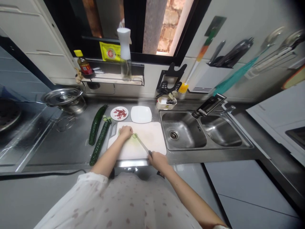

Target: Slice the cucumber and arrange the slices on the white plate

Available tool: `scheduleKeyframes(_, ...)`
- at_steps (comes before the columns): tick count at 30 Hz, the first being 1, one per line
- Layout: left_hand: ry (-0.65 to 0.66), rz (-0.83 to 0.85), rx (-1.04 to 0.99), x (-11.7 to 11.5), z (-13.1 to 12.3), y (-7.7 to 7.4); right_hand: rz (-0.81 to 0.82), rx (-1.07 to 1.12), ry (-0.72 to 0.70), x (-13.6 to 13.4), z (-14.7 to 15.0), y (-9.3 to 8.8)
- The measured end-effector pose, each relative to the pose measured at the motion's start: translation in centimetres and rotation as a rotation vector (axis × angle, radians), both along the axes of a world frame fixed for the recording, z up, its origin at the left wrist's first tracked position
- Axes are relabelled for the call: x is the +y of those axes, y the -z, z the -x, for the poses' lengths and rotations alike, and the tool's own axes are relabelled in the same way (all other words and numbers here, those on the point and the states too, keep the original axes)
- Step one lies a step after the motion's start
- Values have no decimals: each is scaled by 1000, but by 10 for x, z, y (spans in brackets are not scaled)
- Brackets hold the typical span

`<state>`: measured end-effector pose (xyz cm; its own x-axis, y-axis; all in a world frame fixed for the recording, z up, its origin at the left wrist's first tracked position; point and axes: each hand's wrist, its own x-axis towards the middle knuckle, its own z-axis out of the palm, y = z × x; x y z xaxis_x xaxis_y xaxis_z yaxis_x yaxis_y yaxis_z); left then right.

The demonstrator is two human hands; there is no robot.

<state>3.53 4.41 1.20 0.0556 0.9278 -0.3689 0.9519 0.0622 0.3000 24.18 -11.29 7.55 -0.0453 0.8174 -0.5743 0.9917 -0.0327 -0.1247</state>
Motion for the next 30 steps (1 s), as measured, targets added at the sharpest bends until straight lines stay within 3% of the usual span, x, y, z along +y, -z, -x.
scheduleKeyframes(13, -4, 7, -7, 0, -1, -4, 35, -18, 15, 2, 4, -10)
scheduleKeyframes(30, 1, -5, 8, -1, -2, -6, 8, -12, -2, 1, 3, -6)
